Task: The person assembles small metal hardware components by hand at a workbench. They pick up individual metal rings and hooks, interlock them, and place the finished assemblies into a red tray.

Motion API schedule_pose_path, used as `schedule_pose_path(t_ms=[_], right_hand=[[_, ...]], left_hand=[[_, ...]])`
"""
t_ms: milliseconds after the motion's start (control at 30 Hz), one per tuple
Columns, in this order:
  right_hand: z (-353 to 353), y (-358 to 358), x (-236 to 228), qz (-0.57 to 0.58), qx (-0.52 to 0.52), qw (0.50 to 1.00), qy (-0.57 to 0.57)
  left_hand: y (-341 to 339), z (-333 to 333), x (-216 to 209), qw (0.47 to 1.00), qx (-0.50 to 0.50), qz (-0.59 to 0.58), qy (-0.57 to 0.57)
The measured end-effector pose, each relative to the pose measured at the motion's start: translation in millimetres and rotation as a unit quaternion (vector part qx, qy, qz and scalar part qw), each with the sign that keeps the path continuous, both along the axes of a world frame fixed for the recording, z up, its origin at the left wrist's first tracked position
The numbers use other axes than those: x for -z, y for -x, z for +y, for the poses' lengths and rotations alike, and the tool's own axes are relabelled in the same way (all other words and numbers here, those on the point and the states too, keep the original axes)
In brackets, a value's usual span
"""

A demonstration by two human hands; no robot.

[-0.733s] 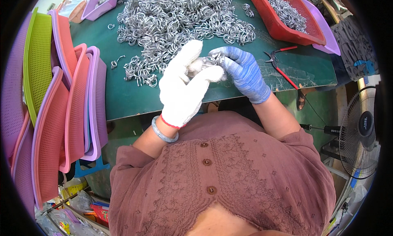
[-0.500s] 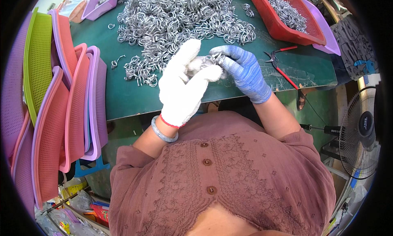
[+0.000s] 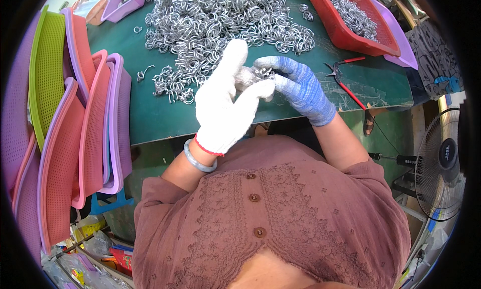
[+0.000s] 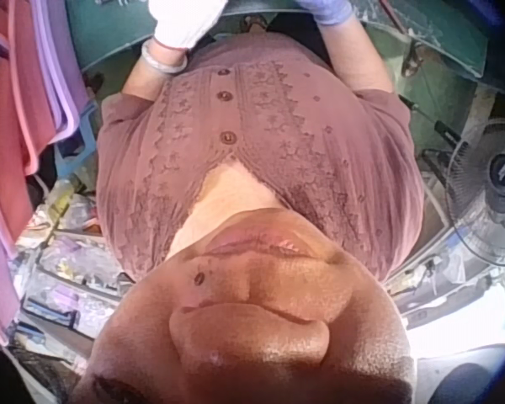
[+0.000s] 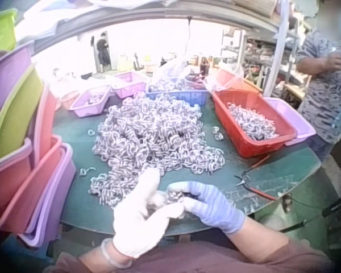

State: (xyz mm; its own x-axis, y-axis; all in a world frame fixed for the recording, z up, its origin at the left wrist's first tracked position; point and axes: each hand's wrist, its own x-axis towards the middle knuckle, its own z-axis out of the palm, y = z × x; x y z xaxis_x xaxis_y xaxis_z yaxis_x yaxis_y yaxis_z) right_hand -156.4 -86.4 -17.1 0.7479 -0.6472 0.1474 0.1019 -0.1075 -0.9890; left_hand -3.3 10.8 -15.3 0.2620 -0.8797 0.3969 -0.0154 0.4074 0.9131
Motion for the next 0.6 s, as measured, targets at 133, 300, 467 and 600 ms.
schedule_pose_path(t_ms=[133, 300, 467, 600], right_hand=[[-1.4, -3.6, 2.9, -0.029, 0.012, 0.996, 0.081], [-1.8, -2.9, 6.2, -0.044, -0.006, 0.999, 0.015], [-3.1, -3.7, 12.1, -0.095, -0.011, 0.995, 0.016], [-3.2, -5.1, 14.6, -0.125, -0.025, 0.992, -0.017]], left_hand=[[-1.2, 1.5, -1.4, 0.987, -0.048, -0.151, 0.034], [-1.7, 2.0, -8.5, 0.966, -0.052, -0.244, 0.061], [-3.7, 2.3, -8.4, 0.955, -0.049, -0.282, 0.082], [-4.1, 2.3, -6.1, 0.958, -0.038, -0.270, 0.084]])
